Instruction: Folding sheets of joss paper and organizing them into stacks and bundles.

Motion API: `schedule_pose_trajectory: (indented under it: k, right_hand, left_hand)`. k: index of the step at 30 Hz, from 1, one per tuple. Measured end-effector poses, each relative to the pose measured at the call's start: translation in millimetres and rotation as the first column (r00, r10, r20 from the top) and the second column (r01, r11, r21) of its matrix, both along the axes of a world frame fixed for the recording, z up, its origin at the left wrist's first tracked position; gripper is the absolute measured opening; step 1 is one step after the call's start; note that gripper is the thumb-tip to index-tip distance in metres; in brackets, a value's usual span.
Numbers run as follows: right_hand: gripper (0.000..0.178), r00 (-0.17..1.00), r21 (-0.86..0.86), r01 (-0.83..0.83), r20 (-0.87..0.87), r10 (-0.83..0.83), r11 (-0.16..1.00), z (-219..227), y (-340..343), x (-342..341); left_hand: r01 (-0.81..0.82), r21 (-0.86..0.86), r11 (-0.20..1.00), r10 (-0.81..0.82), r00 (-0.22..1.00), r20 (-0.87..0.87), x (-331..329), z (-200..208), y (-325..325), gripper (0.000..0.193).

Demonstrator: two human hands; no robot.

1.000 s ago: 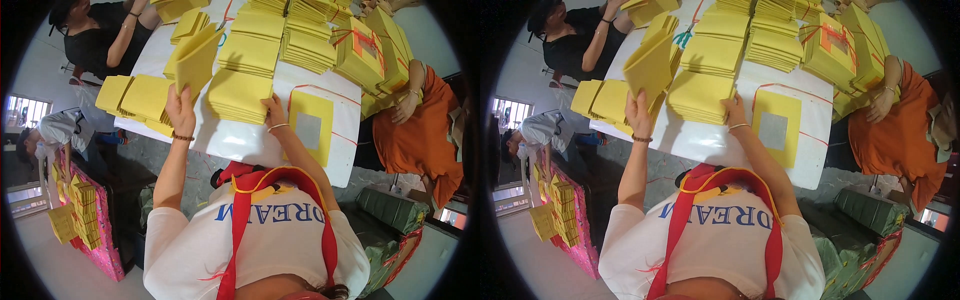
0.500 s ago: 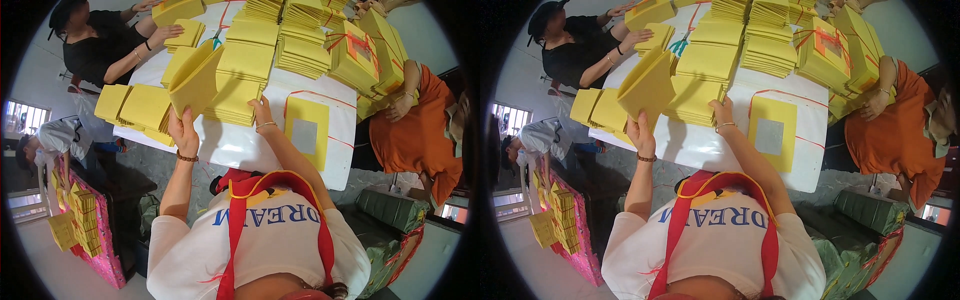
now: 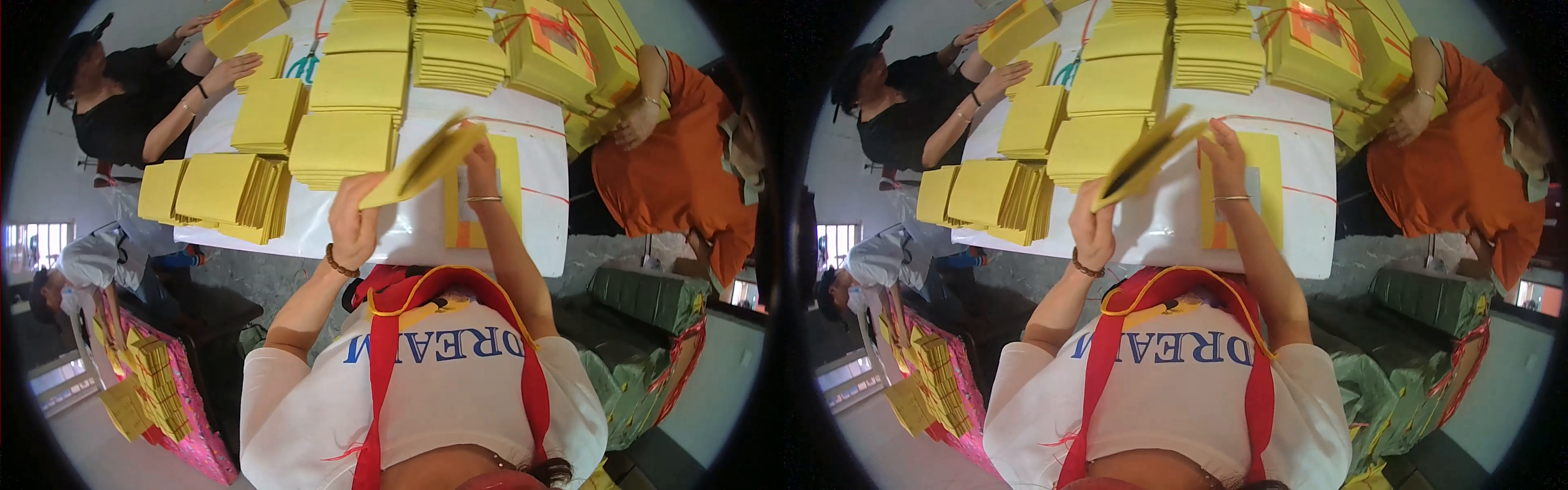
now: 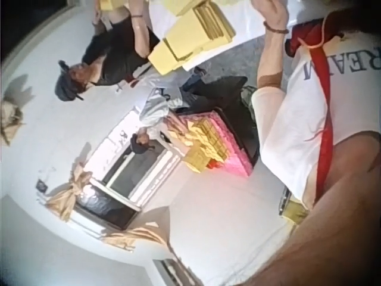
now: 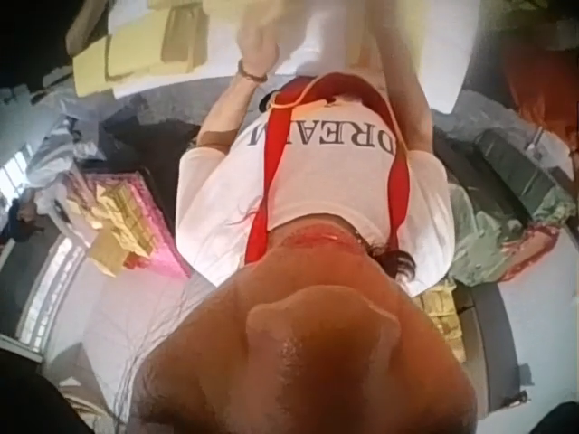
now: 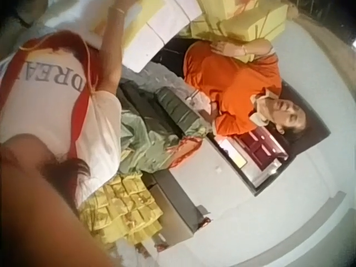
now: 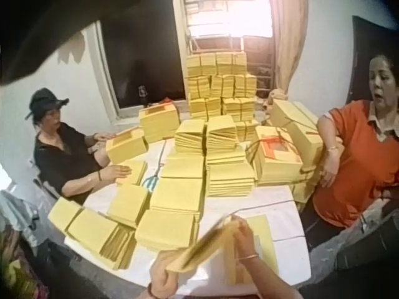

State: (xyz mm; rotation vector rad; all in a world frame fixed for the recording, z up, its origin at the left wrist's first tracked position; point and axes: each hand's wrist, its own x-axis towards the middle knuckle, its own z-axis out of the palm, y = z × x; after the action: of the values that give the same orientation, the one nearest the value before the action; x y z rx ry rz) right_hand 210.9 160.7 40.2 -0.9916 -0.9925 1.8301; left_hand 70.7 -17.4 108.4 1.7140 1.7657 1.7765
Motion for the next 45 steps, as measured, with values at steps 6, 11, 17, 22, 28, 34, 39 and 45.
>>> schedule_pose_trajectory:
  k: [6, 11, 17, 22, 28, 34, 39, 45]
  right_hand:
    - [0.043, 0.954, 0.222, 0.237, 0.129, -0.270, 0.946, -28.0, 23.2, 105.8]
    - [0.048, 0.835, 0.213, 0.063, 0.524, -0.168, 0.975, -55.8, 17.7, 143.4]
    - [0.054, 0.791, 0.331, -0.115, 0.601, -0.115, 0.937, -74.2, 16.0, 145.9]
    - [0.050, 0.597, 0.535, -0.287, 0.749, -0.288, 0.795, -68.0, 19.0, 173.2]
    - [0.051, 0.447, 0.564, -0.301, 0.796, -0.409, 0.769, -69.8, 26.6, 212.3]
    - [0.048, 0.500, 0.650, -0.299, 0.730, -0.465, 0.698, -98.2, 34.7, 226.3]
    - [0.046, 0.488, 0.681, -0.324, 0.715, -0.501, 0.657, -88.8, 27.5, 225.6]
    - [0.047, 0.504, 0.597, -0.287, 0.759, -0.411, 0.749, -92.8, 25.5, 218.5]
  left_hand:
    - [0.478, 0.014, 0.878, -0.103, 0.161, 0.982, 39.4, -37.4, 28.6, 0.031]
    - [0.607, -0.010, 0.795, 0.024, -0.016, 1.000, 54.4, -88.5, 58.9, 0.034]
    - [0.650, -0.116, 0.751, 0.032, 0.140, 0.990, 64.6, -93.0, 84.1, 0.034]
    - [0.716, -0.072, 0.694, 0.027, 0.073, 0.997, 79.5, -104.4, 100.5, 0.032]
    - [0.780, -0.112, 0.616, 0.006, 0.137, 0.991, 115.0, -101.0, 125.4, 0.034]
    - [0.660, -0.465, 0.590, -0.166, 0.663, 0.730, 82.4, -40.4, 88.0, 0.032]
    - [0.203, -0.304, 0.931, -0.329, 0.827, -0.456, 44.5, -40.8, 15.2, 0.050]
    - [-0.130, -0.413, 0.901, -0.254, 0.615, -0.747, 5.1, -80.2, -56.9, 0.051]
